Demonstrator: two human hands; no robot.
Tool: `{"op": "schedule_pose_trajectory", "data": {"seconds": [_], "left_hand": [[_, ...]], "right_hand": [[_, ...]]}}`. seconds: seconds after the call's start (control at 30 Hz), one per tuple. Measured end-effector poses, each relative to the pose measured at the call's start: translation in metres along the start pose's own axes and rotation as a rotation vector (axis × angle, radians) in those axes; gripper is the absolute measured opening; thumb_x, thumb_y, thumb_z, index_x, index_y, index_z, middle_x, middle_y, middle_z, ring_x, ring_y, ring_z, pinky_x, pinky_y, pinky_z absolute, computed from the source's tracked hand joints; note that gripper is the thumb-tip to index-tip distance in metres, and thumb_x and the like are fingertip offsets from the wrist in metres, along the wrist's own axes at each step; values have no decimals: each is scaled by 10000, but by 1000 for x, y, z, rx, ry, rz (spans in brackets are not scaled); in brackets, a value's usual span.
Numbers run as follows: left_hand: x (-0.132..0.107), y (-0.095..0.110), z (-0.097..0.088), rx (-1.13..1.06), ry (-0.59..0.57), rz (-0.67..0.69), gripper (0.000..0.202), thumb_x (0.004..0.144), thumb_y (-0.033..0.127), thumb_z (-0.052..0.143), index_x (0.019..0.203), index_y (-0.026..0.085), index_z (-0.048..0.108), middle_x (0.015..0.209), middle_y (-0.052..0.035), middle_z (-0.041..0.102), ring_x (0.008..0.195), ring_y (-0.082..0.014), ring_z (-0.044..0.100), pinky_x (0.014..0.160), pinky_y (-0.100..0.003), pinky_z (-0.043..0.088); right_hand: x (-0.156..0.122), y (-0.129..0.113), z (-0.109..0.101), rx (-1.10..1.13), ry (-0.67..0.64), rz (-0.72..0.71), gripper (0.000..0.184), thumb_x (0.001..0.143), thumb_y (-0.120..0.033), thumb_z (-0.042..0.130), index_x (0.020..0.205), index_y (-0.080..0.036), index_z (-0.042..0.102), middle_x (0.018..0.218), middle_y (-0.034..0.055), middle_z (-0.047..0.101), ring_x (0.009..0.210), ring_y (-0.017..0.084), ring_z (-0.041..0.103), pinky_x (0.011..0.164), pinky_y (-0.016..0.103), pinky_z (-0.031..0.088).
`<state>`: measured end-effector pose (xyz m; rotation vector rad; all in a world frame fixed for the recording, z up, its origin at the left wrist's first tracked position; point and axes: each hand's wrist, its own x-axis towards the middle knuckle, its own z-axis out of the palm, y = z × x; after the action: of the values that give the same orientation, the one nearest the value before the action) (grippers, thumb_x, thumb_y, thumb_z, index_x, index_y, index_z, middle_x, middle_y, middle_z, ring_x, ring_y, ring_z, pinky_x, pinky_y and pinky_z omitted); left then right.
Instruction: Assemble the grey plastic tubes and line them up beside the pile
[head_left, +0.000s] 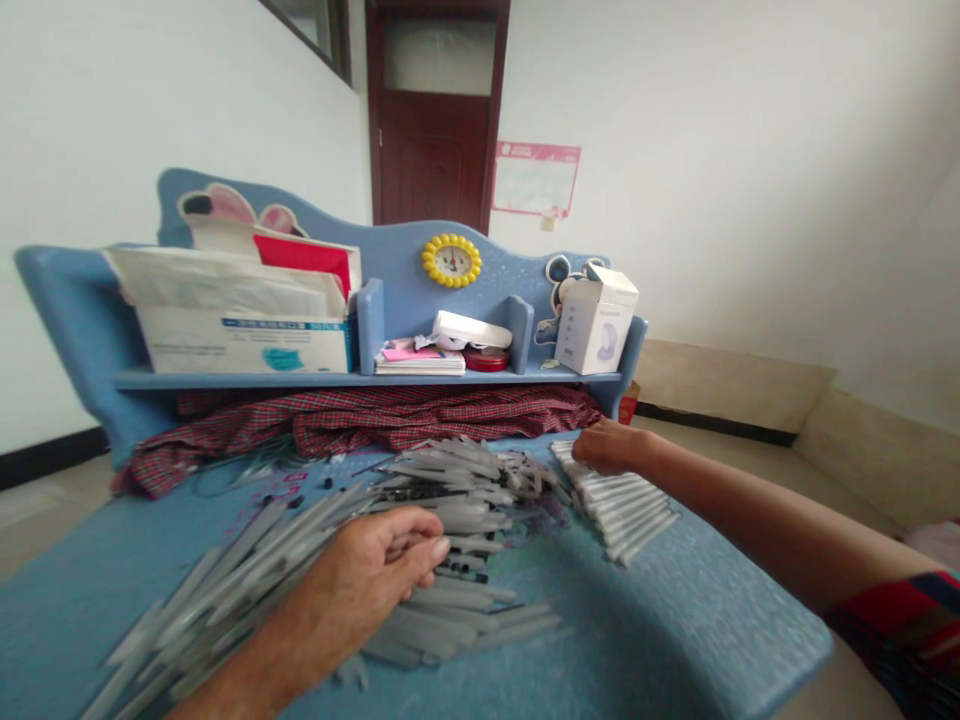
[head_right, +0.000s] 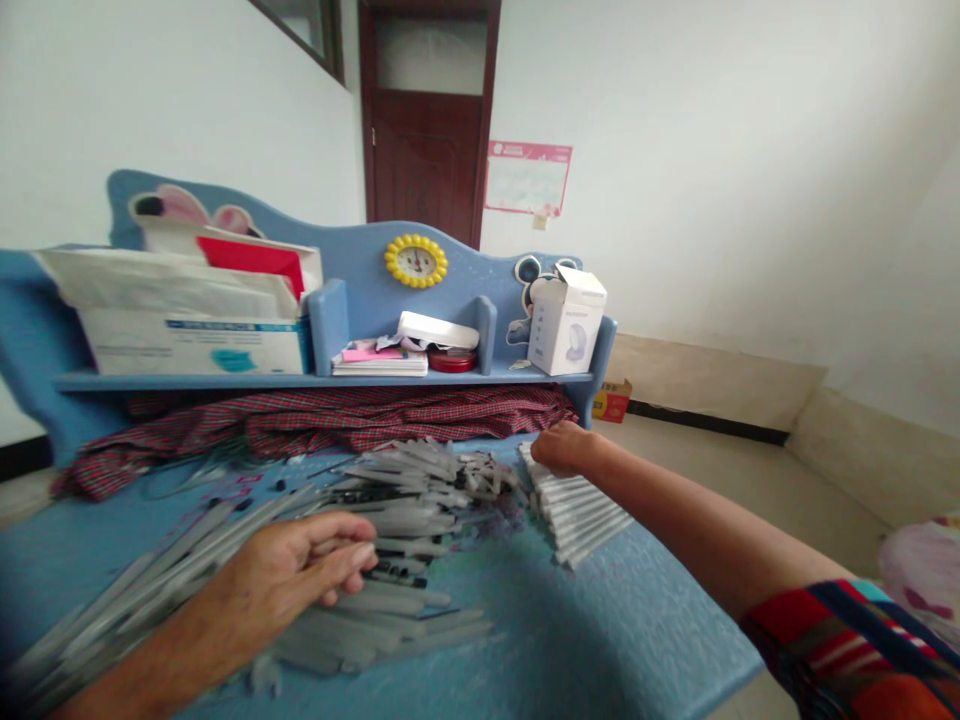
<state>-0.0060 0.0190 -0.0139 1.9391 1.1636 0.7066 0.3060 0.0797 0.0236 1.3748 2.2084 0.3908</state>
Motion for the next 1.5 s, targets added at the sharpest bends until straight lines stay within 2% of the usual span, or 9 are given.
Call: {"op": "schedule_pose_trajectory", "data": {"seconds": [0.2, 0.43, 0.6, 0.73, 0.87, 1.0, 1.13, 1.3, 1.5], "left_hand": [[0, 1, 0, -11, 7, 24, 279, 786, 427, 527, 888, 182, 616, 704, -21, 676, 660, -171, 639, 583, -229, 479], [-2, 2, -2, 31, 51, 46, 271, 783, 420, 539, 890, 185, 621, 652, -11, 674, 618, -161, 634, 577, -227, 474], [-2, 6, -4, 46, 105, 75, 233, 779, 390, 543, 838, 179, 623, 630, -8, 663, 612, -156, 630, 574, -222, 465], [-1, 9, -4, 51, 139, 69, 195, 774, 345, 544, 805, 169, 620, 621, -4, 652, 586, -144, 622, 567, -215, 462], [-1, 9, -4, 51, 150, 64, 173, 764, 325, 545, 786, 169, 617, 607, 5, 638, 561, -137, 614, 555, -214, 458], [-1, 7, -5, 76, 176, 59, 161, 762, 313, 535, 760, 171, 610, 578, 13, 610, 548, -135, 598, 529, -212, 441], [0, 7, -7, 73, 217, 41, 153, 754, 298, 526, 740, 167, 602, 573, 14, 597, 527, -131, 586, 512, -214, 433], [-1, 12, -8, 76, 228, 3, 153, 744, 286, 517, 720, 159, 598, 574, 13, 594, 519, -129, 590, 512, -216, 430], [-2, 14, -6, 5, 221, -41, 140, 721, 270, 527, 704, 156, 605, 552, 17, 592, 490, -120, 573, 484, -214, 416]], "right_hand": [[3, 3, 2, 20, -25, 16, 205, 729, -98, 539, 876, -132, 678, 908, 149, 680, 884, 273, 640, 688, 336, 485], [0, 5, 1, 42, 36, 42, 218, 743, -137, 551, 932, -156, 658, 945, 133, 676, 904, 273, 634, 690, 337, 480], [-8, -20, -17, 72, 136, -3, 230, 813, -198, 459, 954, -165, 637, 888, 129, 684, 871, 254, 643, 682, 320, 462], [-11, -51, -39, 189, 229, -115, 245, 823, -221, 436, 971, -200, 629, 879, 93, 689, 822, 215, 648, 649, 271, 427], [-10, -78, -56, 242, 234, -207, 237, 825, -267, 446, 928, -188, 644, 862, 93, 688, 794, 207, 642, 608, 254, 399], [-10, -98, -59, 241, 229, -243, 240, 814, -299, 461, 876, -178, 659, 832, 104, 694, 785, 223, 646, 623, 272, 415], [-11, -116, -53, 210, 198, -194, 281, 814, -320, 455, 879, -151, 670, 824, 141, 696, 771, 250, 654, 644, 314, 451], [-6, -123, -46, 217, 183, -184, 276, 797, -277, 448, 857, -138, 679, 813, 151, 696, 750, 263, 657, 626, 321, 457], [-8, -109, -51, 334, 274, -146, 257, 774, -238, 435, 807, -154, 676, 754, 97, 686, 676, 196, 624, 565, 254, 384]]}}
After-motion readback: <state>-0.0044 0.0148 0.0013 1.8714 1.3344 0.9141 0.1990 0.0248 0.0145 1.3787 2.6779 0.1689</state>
